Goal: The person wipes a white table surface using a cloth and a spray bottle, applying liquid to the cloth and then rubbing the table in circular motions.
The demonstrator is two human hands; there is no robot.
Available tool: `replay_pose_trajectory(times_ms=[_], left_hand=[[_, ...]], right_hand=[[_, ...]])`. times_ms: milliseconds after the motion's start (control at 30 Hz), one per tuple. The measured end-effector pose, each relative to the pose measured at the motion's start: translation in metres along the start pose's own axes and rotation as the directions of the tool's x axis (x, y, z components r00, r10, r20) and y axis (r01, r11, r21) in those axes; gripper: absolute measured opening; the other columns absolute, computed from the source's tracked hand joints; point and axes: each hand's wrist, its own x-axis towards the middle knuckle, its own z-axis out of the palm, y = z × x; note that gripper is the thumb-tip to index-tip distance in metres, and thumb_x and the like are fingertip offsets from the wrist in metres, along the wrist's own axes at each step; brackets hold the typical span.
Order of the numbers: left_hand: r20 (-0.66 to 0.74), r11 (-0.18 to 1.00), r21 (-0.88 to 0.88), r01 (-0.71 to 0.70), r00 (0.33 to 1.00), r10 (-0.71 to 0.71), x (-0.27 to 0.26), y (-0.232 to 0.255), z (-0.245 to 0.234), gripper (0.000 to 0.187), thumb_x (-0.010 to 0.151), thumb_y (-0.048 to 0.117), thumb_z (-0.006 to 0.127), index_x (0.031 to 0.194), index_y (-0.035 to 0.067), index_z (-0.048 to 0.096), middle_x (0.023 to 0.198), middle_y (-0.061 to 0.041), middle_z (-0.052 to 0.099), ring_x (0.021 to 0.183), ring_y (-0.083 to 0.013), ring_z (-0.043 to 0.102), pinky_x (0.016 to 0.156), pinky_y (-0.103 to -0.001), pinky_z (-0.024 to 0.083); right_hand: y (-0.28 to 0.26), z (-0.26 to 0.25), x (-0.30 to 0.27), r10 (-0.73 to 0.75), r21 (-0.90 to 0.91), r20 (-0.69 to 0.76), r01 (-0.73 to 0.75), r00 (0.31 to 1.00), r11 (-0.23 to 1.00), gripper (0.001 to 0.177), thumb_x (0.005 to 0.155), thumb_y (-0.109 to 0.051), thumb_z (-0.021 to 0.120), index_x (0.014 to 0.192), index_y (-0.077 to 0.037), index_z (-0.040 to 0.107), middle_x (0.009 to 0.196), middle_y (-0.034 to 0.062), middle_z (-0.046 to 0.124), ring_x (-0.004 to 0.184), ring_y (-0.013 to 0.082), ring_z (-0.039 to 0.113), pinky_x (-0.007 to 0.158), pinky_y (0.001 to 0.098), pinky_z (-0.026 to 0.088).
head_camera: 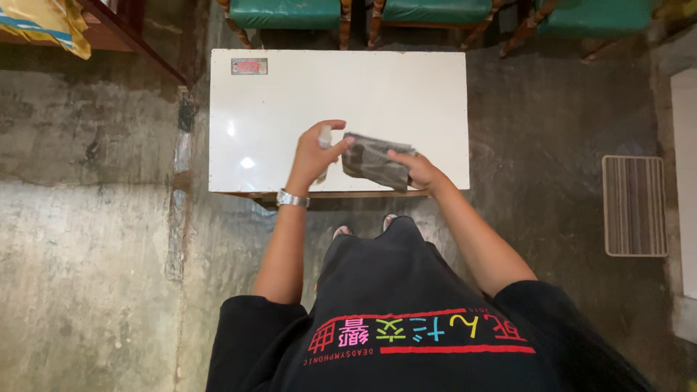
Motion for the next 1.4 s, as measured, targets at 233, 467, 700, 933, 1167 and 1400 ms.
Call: replay_pose_trajectory(times_ms=[233,467,700,933,1167,1400], left_hand=[[0.101,0.964,-0.258,0.06,0.994,-0.035,-0.009,-0.01,-0.007,0.058,0.087,0.017,0.086,0.136,-0.002,0.063,0.126,-0.014,0.073,0.069,-0.0062,0.066,0.058,-0.024,0.055],[0.163,0.961,-0.264,0.084,0.986,-0.042,-0.016,-0.029,-0.005,0.035,0.093,0.011,0.086,0.12,-0.006,0.073,0.092,-0.008,0.07,0.067,-0.008,0.063,0.06,-0.026,0.054],[-0.03,0.796,0.366,-0.482,0.849,0.527,-0.016,0.031,-0.018,0.044,0.089,0.017,0.09,0.126,0.003,0.071,0.126,-0.014,0.074,0.115,-0.0291,0.073,0.097,-0.037,0.058],[0.163,0.754,0.327,-0.569,0.82,0.549,-0.003,0.088,0.005,0.049,0.09,0.014,0.085,0.136,0.008,0.068,0.144,-0.012,0.066,0.127,-0.0329,0.069,0.104,-0.037,0.058],[0.143,0.872,0.343,-0.349,0.937,0.318,0.032,0.07,0.0,0.045,0.085,0.014,0.089,0.126,0.008,0.071,0.118,-0.01,0.077,0.096,-0.022,0.075,0.084,-0.034,0.06],[0.22,0.996,0.083,-0.022,0.975,0.003,0.051,0.058,0.002,0.035,0.084,0.009,0.084,0.116,0.005,0.073,0.093,-0.006,0.077,0.083,-0.0088,0.074,0.071,-0.026,0.062]], right_hand=[[0.005,0.015,-0.008,-0.144,0.369,0.026,0.125,0.989,0.921,0.044,0.107,-0.027,0.061,0.139,0.003,0.062,0.132,0.0174,0.072,0.118,0.0293,0.072,0.104,0.044,0.057],[-0.01,0.052,-0.021,-0.379,0.387,0.017,0.343,0.925,0.856,0.05,0.109,-0.026,0.059,0.146,0.007,0.056,0.144,0.0199,0.065,0.131,0.0324,0.065,0.117,0.0461,0.05],[-0.059,0.12,-0.06,-0.522,0.118,0.108,0.51,0.846,0.852,0.069,0.109,-0.027,0.059,0.168,0.0,0.033,0.164,0.017,0.047,0.148,0.0276,0.049,0.128,0.0421,0.037],[-0.076,0.133,-0.058,-0.506,-0.268,0.128,0.521,0.853,0.81,0.08,0.107,-0.031,0.056,0.17,-0.004,0.015,0.176,0.0108,0.026,0.16,0.0232,0.03,0.131,0.0367,0.021],[-0.065,0.127,-0.054,-0.414,0.172,0.185,0.385,0.891,0.907,0.078,0.107,-0.03,0.057,0.172,-0.003,0.024,0.167,0.0167,0.044,0.149,0.0255,0.047,0.126,0.0379,0.035],[-0.059,0.101,-0.029,-0.284,0.35,0.342,0.159,0.896,0.923,0.078,0.105,-0.026,0.058,0.172,-0.005,0.023,0.162,0.0177,0.048,0.141,0.0269,0.056,0.122,0.0393,0.042]])
